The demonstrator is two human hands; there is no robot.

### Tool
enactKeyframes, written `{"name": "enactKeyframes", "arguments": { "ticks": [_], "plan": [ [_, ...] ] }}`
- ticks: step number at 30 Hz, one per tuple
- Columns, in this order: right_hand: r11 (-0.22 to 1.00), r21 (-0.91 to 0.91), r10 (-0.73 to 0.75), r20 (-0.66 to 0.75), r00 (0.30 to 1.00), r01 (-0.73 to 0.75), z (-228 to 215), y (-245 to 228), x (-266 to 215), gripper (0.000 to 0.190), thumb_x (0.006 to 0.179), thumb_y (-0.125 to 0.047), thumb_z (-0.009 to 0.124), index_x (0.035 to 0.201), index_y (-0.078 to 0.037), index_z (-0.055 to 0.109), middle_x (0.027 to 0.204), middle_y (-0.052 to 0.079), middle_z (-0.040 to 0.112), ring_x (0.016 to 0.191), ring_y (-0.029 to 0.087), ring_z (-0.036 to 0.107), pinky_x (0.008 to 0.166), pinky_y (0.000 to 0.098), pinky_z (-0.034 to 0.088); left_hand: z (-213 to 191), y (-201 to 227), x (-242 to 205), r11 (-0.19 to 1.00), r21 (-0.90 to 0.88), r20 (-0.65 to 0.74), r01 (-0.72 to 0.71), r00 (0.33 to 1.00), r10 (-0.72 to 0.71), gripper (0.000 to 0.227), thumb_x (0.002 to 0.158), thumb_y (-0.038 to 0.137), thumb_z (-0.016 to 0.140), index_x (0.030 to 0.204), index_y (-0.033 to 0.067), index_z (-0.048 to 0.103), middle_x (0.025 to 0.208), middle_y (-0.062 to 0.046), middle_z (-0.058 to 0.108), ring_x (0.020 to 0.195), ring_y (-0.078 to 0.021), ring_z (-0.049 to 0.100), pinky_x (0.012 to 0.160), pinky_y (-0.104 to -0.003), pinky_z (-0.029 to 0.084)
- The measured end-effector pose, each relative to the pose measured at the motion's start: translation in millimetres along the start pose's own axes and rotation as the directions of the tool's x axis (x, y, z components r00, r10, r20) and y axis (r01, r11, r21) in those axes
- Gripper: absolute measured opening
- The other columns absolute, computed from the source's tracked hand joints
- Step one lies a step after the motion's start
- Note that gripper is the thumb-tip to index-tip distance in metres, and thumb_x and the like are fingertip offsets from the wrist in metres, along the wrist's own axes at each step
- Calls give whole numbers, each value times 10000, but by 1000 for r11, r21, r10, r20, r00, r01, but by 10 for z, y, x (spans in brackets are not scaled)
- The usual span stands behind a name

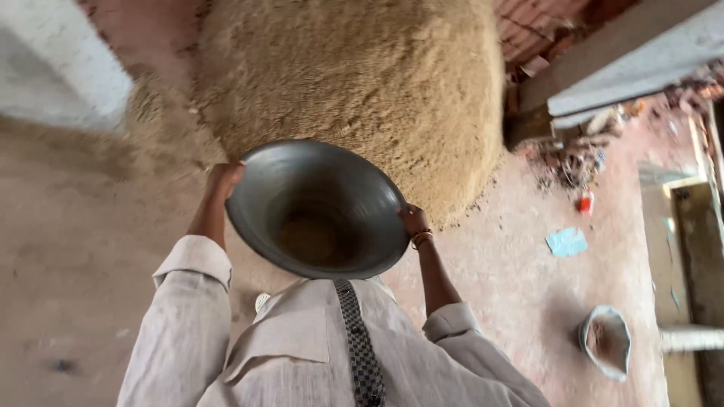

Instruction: The person carries a large metal basin filled with sand down an unfinished concrete staircase, walks to a sand pile outside, and dumps the sand onto the pile by hand. They then carry the empty basin back up the stairs, where another person refills it, and repeat the trip.

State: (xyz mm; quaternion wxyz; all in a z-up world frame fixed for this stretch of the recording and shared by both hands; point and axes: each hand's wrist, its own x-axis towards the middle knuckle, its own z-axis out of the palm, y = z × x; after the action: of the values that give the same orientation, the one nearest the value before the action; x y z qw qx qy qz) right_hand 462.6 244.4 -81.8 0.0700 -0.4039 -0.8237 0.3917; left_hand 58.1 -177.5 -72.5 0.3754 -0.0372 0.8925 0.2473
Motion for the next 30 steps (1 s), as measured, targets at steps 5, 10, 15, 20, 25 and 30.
{"name": "enactKeyframes", "arguments": {
  "ticks": [5,10,15,20,25,30],
  "plan": [
    [1000,-12,29,147,989,-27,234,-1254,55,372,954,-383,709,959,-12,693,731,101,631,634,198,570,584,400,459,-563,-977,327,992,-26,-309,-123,945,109,790,1031,719,520,919,-33,732,801,-199,677,715,-310,636,661,-491,507],
    [988,97,-152,421,894,122,311,-2386,-158,400,1021,-407,658,871,-37,637,697,106,589,567,191,533,529,356,470,-1550,-1631,-256,989,-39,-606,-143,791,91,784,1050,745,484,1006,11,757,877,-205,703,801,-342,654,689,-520,508],
    [948,261,-316,710,630,181,33,-3256,-868,385,952,-472,610,924,-94,678,739,76,746,601,153,719,559,298,621,-2458,-1988,-1754,979,-205,-628,-11,769,-123,738,966,758,533,1202,84,720,1115,-198,699,1026,-383,651,854,-542,505],
    [887,407,-455,851,263,216,28,-3281,-1116,428,942,-477,669,965,-52,712,789,89,775,616,140,737,561,300,627,-2048,-2439,-2281,976,-131,-753,171,623,-211,725,1022,738,533,1191,67,748,1161,-211,714,1122,-406,643,943,-547,495],
    [904,419,-424,904,51,86,280,-3010,-743,403,939,-429,728,970,-27,715,816,101,774,624,147,731,566,304,623,-1011,-2488,-2893,885,-381,-775,268,430,-464,706,983,734,584,1150,75,777,1155,-216,728,1092,-415,666,923,-533,513],
    [944,328,-314,929,-198,42,511,-2928,-255,381,960,-404,730,999,-25,715,865,105,768,684,160,737,611,313,634,-139,-2549,-3310,747,-527,-678,405,330,-657,675,935,756,599,1172,151,785,1147,-164,747,1088,-363,682,899,-493,525]
  ]
}}
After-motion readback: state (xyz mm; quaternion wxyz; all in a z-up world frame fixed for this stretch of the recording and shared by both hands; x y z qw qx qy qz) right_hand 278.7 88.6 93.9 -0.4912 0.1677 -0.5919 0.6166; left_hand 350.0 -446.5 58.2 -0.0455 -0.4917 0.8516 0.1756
